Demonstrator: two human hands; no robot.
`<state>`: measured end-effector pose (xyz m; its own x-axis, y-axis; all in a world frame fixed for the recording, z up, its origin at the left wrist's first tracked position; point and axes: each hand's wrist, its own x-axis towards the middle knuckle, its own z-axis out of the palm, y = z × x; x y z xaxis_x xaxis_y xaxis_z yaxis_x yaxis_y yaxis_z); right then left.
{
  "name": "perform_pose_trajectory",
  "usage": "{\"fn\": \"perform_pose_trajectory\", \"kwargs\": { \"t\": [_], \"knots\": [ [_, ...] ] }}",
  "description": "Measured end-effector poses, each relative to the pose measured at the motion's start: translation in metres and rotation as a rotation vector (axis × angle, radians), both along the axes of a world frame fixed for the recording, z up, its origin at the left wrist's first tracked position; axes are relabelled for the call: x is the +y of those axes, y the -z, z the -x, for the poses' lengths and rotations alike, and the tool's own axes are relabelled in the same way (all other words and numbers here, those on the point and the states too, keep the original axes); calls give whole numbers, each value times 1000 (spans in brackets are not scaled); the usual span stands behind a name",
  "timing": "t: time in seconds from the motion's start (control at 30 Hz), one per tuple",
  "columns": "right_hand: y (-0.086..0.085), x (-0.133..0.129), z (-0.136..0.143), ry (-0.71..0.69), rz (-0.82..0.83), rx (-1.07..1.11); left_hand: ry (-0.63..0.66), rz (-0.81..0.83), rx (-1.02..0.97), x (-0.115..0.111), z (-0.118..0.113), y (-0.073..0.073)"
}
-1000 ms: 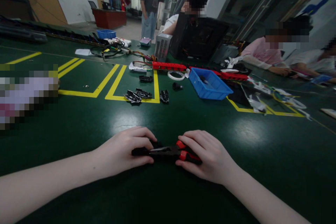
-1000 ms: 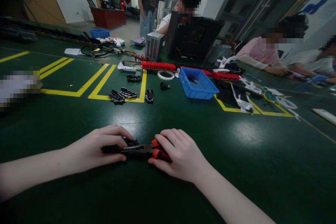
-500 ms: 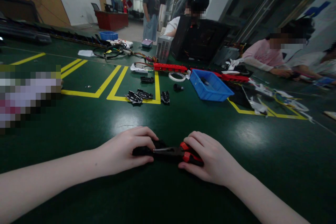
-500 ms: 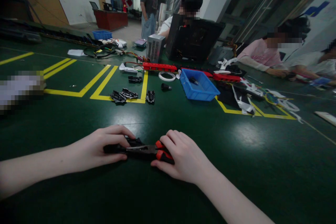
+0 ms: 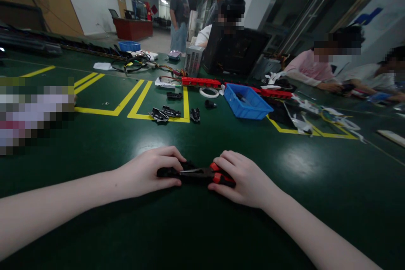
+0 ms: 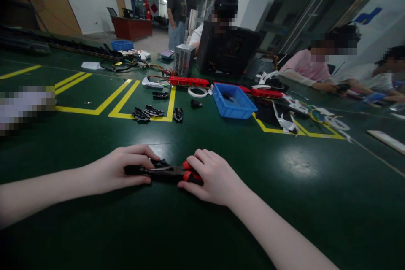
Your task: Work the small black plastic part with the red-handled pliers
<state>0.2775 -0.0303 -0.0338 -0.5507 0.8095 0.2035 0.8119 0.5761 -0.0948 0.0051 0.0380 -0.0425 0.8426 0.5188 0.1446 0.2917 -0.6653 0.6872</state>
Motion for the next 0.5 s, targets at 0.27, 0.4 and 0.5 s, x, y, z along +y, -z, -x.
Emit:
{"fn": "perform_pose_trajectory", "kwargs": {
  "t": [0.27,0.4,0.5],
  "knots": [
    [0,-2,3,-9,-15,-36,7,-65,-4,-3,0,-1],
    [2,-2,1,-17,-73,-41,-4,-88,-4,-2,0,0],
    [2,0,-3,-30,-163,-14,6,-69,13,-1,-2,2]
  ]
}}
